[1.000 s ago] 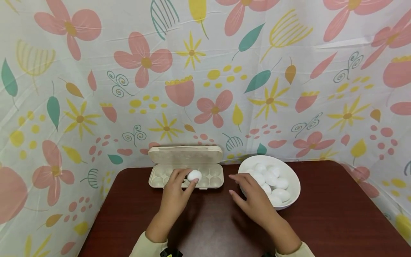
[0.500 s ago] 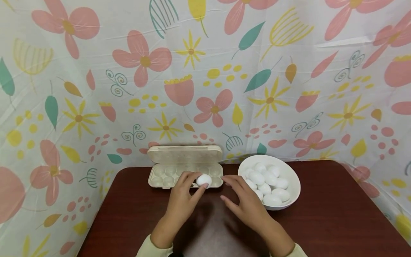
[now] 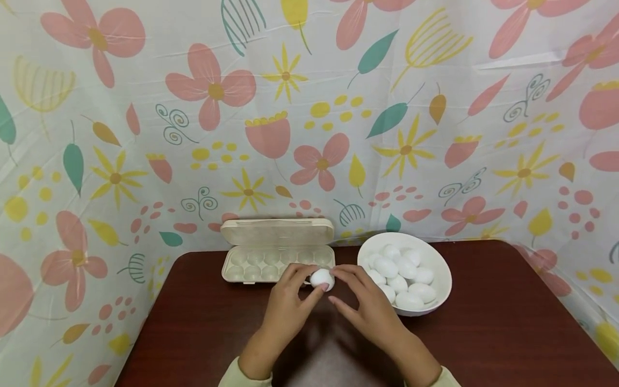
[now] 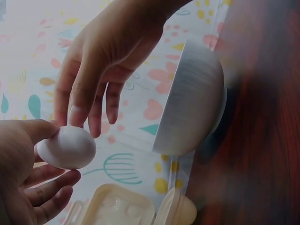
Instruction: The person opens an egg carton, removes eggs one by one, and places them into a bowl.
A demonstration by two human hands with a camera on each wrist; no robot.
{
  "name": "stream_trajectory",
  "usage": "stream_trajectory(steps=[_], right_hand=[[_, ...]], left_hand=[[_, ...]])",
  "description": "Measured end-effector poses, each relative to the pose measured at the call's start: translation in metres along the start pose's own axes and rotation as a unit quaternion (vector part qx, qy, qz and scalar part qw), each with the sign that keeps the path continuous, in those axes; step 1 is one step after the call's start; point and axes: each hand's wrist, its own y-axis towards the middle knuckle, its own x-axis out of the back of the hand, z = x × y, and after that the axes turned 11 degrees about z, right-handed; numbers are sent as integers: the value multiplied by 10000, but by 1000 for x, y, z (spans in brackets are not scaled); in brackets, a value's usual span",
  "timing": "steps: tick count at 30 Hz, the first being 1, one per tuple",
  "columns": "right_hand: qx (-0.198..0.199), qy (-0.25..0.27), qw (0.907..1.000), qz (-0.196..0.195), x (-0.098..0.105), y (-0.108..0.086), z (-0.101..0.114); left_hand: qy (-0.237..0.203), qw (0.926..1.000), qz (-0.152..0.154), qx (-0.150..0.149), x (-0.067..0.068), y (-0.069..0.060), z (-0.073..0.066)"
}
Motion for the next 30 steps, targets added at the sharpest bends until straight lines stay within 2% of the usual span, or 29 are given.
stream_trajectory(steps=[15, 21, 30], right_hand=[[48, 50, 10000, 45, 2, -1, -1], [143, 131, 9998, 83, 4, -1, -2], [88, -95, 9999, 90, 10, -1, -9]], left_hand=[[-287, 9988, 139, -374, -9, -2, -4], [-321, 9985, 293, -326, -8, -1, -4], [-483, 9980, 221, -340, -6, -1, -1]])
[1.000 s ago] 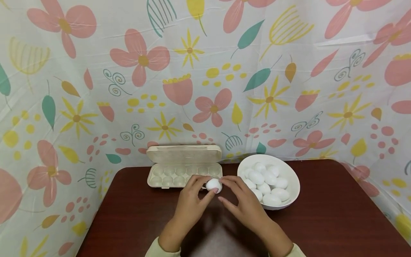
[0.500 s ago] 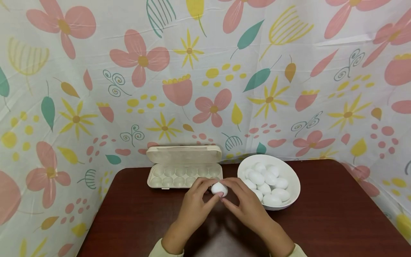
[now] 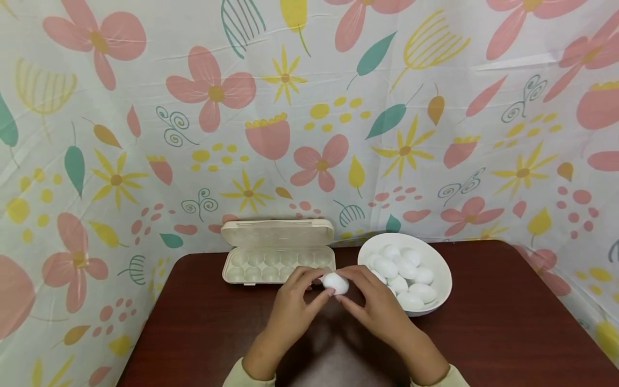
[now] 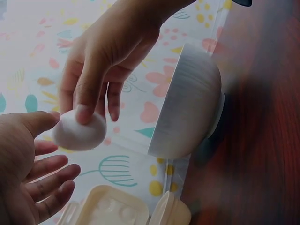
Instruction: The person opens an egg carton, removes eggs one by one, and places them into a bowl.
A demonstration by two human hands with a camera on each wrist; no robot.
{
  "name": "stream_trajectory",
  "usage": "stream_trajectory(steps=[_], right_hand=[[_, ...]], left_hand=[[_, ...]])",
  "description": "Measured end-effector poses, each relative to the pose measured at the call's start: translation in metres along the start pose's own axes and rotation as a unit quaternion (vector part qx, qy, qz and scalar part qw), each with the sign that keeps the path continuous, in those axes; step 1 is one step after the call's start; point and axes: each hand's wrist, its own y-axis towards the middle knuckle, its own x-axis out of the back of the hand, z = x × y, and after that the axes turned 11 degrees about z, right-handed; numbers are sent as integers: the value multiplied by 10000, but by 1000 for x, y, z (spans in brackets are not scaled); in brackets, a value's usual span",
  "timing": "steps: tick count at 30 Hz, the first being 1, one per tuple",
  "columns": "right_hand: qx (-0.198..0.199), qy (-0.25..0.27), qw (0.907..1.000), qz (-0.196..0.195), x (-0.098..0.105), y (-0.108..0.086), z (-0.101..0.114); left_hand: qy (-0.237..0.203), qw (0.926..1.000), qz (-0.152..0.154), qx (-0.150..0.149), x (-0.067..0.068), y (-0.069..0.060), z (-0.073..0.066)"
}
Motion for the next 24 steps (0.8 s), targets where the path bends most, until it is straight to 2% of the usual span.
stream_trajectory(steps=[6, 15, 24], right_hand=[[-328, -188, 9993, 72, 9, -1, -6], [-287, -277, 9990, -208, 17, -4, -17], [-619, -394, 9973, -62, 26, -9, -32]], left_hand=[[29, 9999, -108, 69, 2, 1, 2], [195, 9995, -74, 255, 5, 1, 2], [509, 9977, -1, 440, 5, 2, 6]])
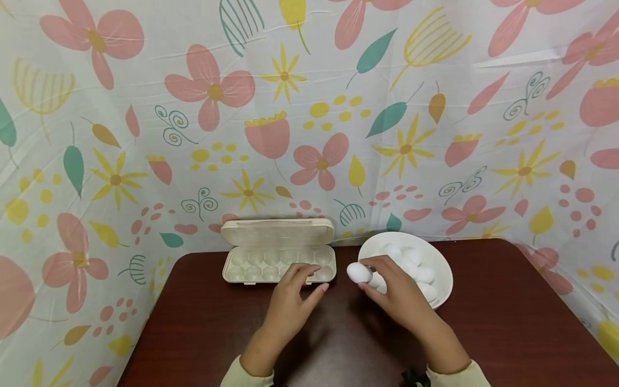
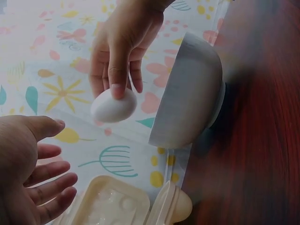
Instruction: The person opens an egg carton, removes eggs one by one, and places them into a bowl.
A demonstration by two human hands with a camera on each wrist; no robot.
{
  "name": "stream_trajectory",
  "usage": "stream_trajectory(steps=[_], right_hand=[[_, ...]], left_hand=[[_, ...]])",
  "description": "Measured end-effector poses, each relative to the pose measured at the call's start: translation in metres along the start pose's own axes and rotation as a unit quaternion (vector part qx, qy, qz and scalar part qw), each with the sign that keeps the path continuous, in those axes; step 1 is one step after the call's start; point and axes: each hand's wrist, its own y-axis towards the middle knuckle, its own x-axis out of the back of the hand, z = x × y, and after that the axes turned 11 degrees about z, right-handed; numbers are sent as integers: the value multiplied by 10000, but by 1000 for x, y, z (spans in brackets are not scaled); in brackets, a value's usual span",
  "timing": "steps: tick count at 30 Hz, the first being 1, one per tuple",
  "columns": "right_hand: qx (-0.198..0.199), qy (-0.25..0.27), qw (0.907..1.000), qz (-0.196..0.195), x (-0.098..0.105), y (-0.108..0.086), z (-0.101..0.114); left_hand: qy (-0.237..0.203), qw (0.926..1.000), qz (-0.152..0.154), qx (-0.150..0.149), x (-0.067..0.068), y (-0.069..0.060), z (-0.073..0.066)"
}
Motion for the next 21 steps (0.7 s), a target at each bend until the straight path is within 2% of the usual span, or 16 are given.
stream_trajectory(steps=[9, 21], right_hand=[[-530, -320, 9974, 358, 6, -4, -16], [-1126, -454, 9876, 1000, 19, -10, -23]], left_hand=[[232, 9997, 13, 78, 0, 1, 6], [262, 9990, 151, 323, -2, 1, 12]])
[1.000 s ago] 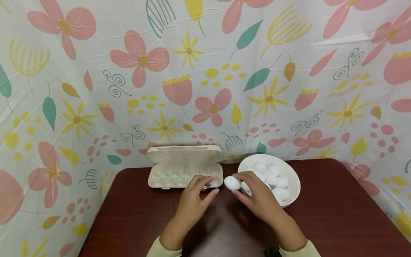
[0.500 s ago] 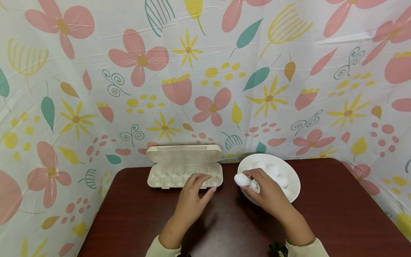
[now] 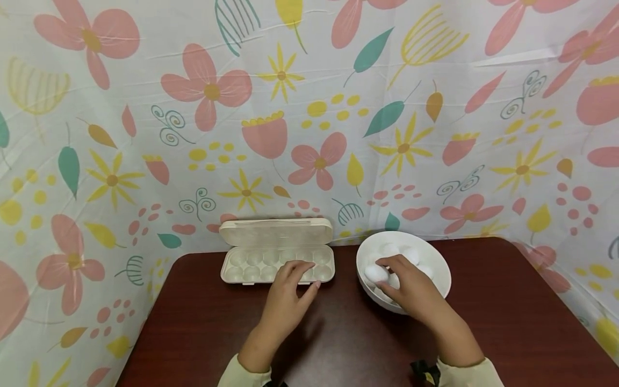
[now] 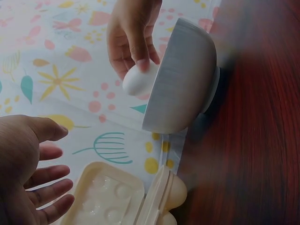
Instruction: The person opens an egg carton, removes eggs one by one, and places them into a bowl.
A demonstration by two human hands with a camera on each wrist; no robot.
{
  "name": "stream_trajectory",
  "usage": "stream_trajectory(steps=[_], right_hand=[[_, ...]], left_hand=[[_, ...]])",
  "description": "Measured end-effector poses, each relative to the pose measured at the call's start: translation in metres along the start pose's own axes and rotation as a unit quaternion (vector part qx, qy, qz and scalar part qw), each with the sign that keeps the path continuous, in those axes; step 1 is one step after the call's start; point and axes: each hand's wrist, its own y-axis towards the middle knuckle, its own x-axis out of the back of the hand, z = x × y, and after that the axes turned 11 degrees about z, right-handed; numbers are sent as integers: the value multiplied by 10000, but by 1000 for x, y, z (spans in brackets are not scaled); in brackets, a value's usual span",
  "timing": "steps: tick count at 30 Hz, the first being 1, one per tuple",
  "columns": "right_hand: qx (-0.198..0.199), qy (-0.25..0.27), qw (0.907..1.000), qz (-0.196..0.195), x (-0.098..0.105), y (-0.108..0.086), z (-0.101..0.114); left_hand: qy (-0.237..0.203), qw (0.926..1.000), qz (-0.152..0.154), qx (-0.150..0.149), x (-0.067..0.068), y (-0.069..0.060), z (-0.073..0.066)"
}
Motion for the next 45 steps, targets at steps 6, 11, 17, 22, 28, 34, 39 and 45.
stream_trajectory(steps=[6, 11, 17, 22, 28, 34, 39, 45], right_hand=[[-209, -55, 9994, 282, 6, -2, -7], [-324, -31, 9985, 438, 9, -4, -11], [-450, -85, 9972, 595, 9, -4, -15], [-491, -106, 9967, 645, 10, -5, -17], [-500, -116, 9962, 707, 12, -6, -20], [-542, -106, 9955, 767, 13, -8, -22], [-642, -28, 9941, 875, 14, -9, -23], [-735, -30, 9923, 993, 15, -8, -25]], left_hand=[[47, 10000, 27, 30, -1, 0, 2], [36, 10000, 49, 43, -2, 0, 3], [98, 9999, 53, 54, -3, 0, 5], [134, 9997, 157, 138, -5, 0, 7], [170, 9991, 281, 249, -9, 0, 7], [172, 9989, 321, 280, -10, 0, 7], [176, 9989, 314, 293, -11, 0, 7], [200, 9990, 301, 280, -11, 0, 8]])
